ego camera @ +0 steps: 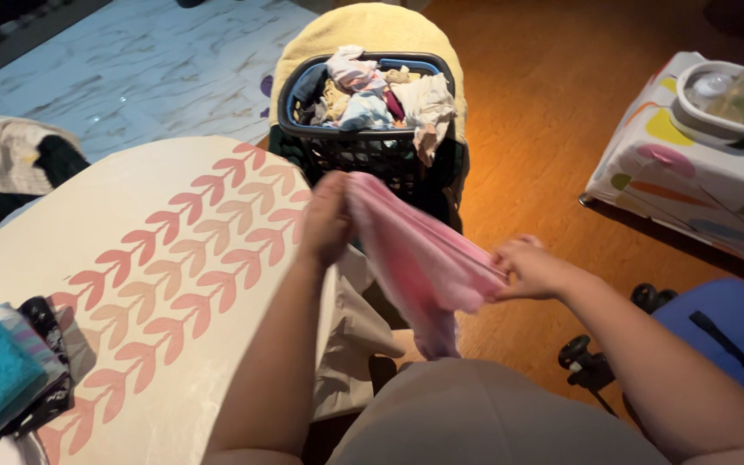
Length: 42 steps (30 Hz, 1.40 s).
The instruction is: The person picks up several baby clothing items and towels from a laundry basket, spreads them on a table, and folds them into neat rectangles before stacking them together.
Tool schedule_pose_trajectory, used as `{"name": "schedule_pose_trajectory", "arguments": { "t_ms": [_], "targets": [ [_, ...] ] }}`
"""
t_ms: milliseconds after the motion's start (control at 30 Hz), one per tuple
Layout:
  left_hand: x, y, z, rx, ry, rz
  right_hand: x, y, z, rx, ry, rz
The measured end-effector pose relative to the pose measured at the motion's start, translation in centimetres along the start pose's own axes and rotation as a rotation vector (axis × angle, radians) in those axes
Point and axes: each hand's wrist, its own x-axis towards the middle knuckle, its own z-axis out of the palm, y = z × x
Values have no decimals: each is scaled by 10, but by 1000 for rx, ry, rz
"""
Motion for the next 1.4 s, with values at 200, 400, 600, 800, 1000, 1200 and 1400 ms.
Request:
{"name": "schedule_pose_trajectory", "arguments": {
  "t_ms": [200,400,600,800,1000,1200,1400],
  "targets": [
    [-29,45,-48,265,23,-139,-10,19,-27,-370,146,238],
    [-49,38,-91,665,123,-38,-17,53,-65,-393,407,250],
    [-49,26,-76,695,157,51,-23,38,-84,-320,613,253],
    [-27,-21,15,1003,-230,106,31,-71,-77,282,738,-550],
    [-33,-31,41,819,-103,73,51,-106,-78,645,376,-191],
    [-60,-64,22,790,-91,121,59,-101,-67,767,367,-138],
    [-57,-77,3,568,-14,14,69,-96,-68,673,162,98]
  ]
}}
